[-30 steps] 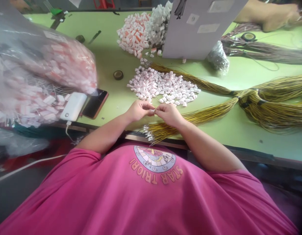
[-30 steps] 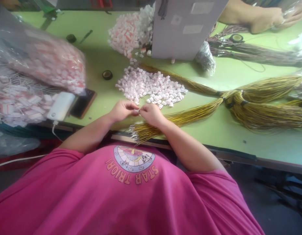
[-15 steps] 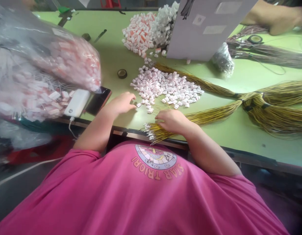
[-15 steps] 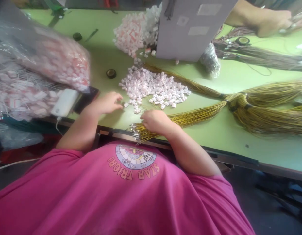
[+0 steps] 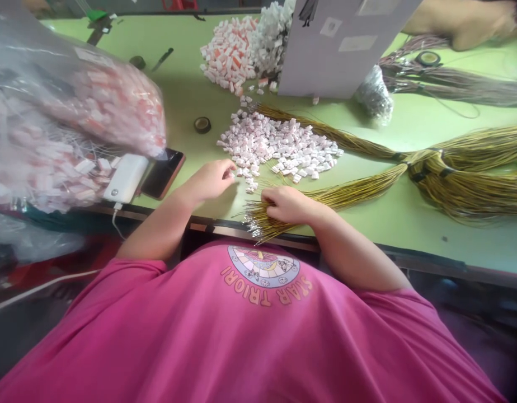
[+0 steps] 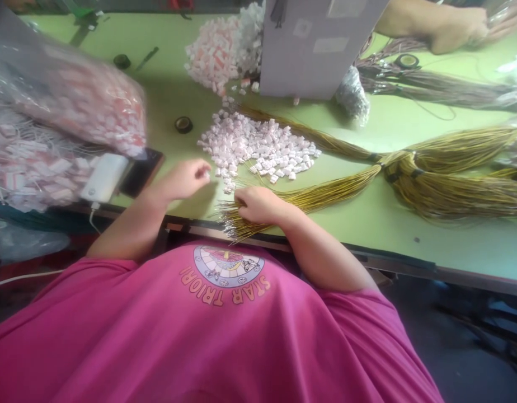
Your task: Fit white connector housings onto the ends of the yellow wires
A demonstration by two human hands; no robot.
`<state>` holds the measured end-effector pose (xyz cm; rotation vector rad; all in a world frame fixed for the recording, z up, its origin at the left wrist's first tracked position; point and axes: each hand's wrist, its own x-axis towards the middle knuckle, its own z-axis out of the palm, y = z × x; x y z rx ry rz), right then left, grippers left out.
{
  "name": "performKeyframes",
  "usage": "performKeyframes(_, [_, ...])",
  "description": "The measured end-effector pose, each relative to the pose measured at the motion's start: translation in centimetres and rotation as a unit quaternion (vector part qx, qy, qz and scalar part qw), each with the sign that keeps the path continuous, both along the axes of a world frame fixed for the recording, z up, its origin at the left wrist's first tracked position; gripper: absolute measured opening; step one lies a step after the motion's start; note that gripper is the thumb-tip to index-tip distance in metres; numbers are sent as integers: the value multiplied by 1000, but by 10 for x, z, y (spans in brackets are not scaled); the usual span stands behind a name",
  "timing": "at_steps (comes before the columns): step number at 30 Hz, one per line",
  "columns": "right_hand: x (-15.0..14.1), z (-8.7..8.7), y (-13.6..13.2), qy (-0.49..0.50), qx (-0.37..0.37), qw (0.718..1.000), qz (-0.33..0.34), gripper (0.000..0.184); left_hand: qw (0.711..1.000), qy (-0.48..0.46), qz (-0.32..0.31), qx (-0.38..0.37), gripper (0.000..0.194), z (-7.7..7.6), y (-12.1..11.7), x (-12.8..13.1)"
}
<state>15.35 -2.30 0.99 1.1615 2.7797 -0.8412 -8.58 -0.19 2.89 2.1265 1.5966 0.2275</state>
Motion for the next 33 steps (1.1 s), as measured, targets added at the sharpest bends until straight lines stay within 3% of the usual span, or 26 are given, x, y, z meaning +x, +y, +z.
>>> performKeyframes(4, [-2, 1, -3, 11, -18, 1000, -17, 27, 999, -32, -3, 3, 21, 3, -1, -5])
performKeyframes(9, [-1, -1, 3, 108, -89, 990, -34, 18, 996, -41, -44, -59, 18, -10, -3, -11])
performKeyframes(12, [4, -3, 10, 215, -167, 954, -122, 26, 988, -84, -78, -105, 18, -12, -12, -4])
performKeyframes(15, [6, -5, 14, 295, -229, 909, -184, 25, 981, -127, -118, -93, 26, -11, -26, 16])
performKeyframes(18, [5, -8, 15, 324, -269, 885, -197, 22, 975, -62, -206, -53, 31, -15, -41, 44])
performKeyframes(21, [5, -8, 17, 329, -257, 880, -227, 18, 964, 15, -264, -30, 31, -20, -51, 61])
performKeyframes(24, [7, -7, 20, 349, -219, 869, -273, 15, 959, 0, -277, -61, 26, -20, -47, 62])
performKeyframes(26, [7, -6, 20, 364, -205, 862, -287, 13, 964, -85, -233, -95, 20, -18, -36, 56])
performKeyframes(28, [6, -4, 19, 371, -192, 861, -289, 10, 958, -217, -132, -132, 15, -16, -20, 50])
performKeyframes(30, [4, -3, 17, 373, -185, 859, -297, 10, 918, -345, -27, -191, 19, -17, -6, 46])
performKeyframes(33, [2, -4, 15, 382, -190, 845, -321, 13, 829, -480, 63, -280, 25, -24, 7, 47])
